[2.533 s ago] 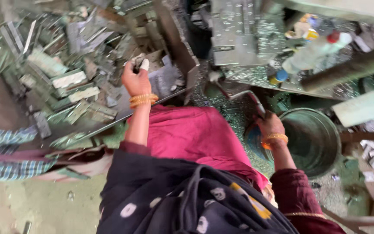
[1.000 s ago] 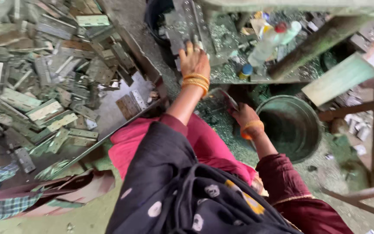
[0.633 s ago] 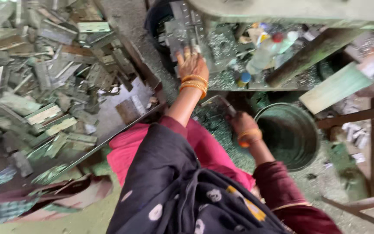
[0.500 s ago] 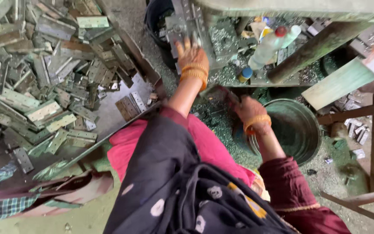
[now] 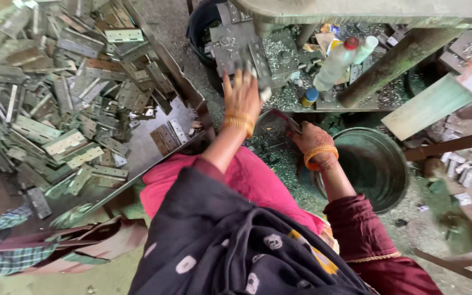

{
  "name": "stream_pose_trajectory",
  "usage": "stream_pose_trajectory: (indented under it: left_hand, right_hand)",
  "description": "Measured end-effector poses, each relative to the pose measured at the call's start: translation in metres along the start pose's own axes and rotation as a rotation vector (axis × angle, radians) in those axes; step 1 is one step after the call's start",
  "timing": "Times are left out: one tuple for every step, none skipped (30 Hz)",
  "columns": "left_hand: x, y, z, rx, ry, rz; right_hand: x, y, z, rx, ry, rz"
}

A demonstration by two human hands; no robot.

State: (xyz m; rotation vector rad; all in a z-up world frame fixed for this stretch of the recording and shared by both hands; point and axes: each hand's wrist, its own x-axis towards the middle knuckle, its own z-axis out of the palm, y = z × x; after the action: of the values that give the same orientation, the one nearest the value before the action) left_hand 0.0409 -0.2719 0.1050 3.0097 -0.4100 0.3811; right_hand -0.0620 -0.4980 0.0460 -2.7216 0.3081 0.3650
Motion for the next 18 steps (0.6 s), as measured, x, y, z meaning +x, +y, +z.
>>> stream_pose_trajectory:
  left_hand:
    - [-0.012,-0.006,0.001,-0.003,0.063,0.089]
    - [-0.021,-0.007,0.003,-0.016,0.123,0.177]
    - [-0.026,-0.007,0.004,-0.029,0.184,0.267]
    - [-0.025,-0.004,0.006,-0.099,0.121,0.232]
    - [-0.02,-0.001,0.008,-0.168,0.057,0.198]
    - [-0.01,0.006,0.007,-0.236,-0.005,0.164]
    - [0.002,0.013,0.006,-0.173,0.08,0.153]
    - [0.017,0.021,0.004,-0.111,0.17,0.144]
    - [0.031,0.028,0.001,-0.049,0.26,0.135]
    - [0.039,0.035,-0.001,0.013,0.121,0.073]
    - [0.042,0.04,-0.004,0.074,-0.018,0.011]
    - [0.043,0.044,-0.007,0.134,-0.155,-0.052]
    - [0.041,0.046,-0.009,0.06,-0.101,-0.086]
    - [0.036,0.044,-0.011,-0.008,-0.049,-0.117]
    - [0.03,0.042,-0.013,-0.076,0.004,-0.147]
    - [0.02,0.037,-0.013,-0.047,-0.01,-0.122]
    - [0.011,0.031,-0.013,-0.018,-0.023,-0.097]
    - [0.005,0.027,-0.012,0.006,-0.035,-0.072]
  right_hand:
    - [0.0,-0.007,-0.004,-0.004,-0.001,-0.003]
    - [-0.001,-0.011,-0.008,-0.017,-0.002,-0.001]
    - [-0.003,-0.014,-0.009,-0.029,-0.004,0.002]
    - [-0.005,-0.015,-0.011,-0.021,-0.005,-0.001]
    - [-0.008,-0.016,-0.011,-0.013,-0.006,-0.003]
    - [-0.009,-0.016,-0.011,-0.004,-0.006,-0.007]
    - [-0.011,-0.016,-0.01,0.003,0.0,-0.008]
    - [-0.01,-0.016,-0.009,0.011,0.01,-0.009]
    - [-0.009,-0.015,-0.008,0.02,0.021,-0.01]
    - [-0.01,-0.014,-0.005,0.014,0.02,-0.015]
    - [-0.012,-0.012,-0.003,0.008,0.019,-0.021]
    - [-0.012,-0.011,-0.003,0.001,0.019,-0.027]
    - [-0.011,-0.01,-0.004,0.001,0.017,-0.029]
    - [-0.01,-0.011,-0.005,0.007,0.012,-0.03]
    - [-0.009,-0.012,-0.008,0.013,0.008,-0.031]
    - [-0.009,-0.013,-0.008,0.008,-0.007,-0.016]
    - [-0.009,-0.015,-0.009,0.003,-0.022,-0.001]
    - [-0.008,-0.015,-0.011,-0.005,-0.034,0.014]
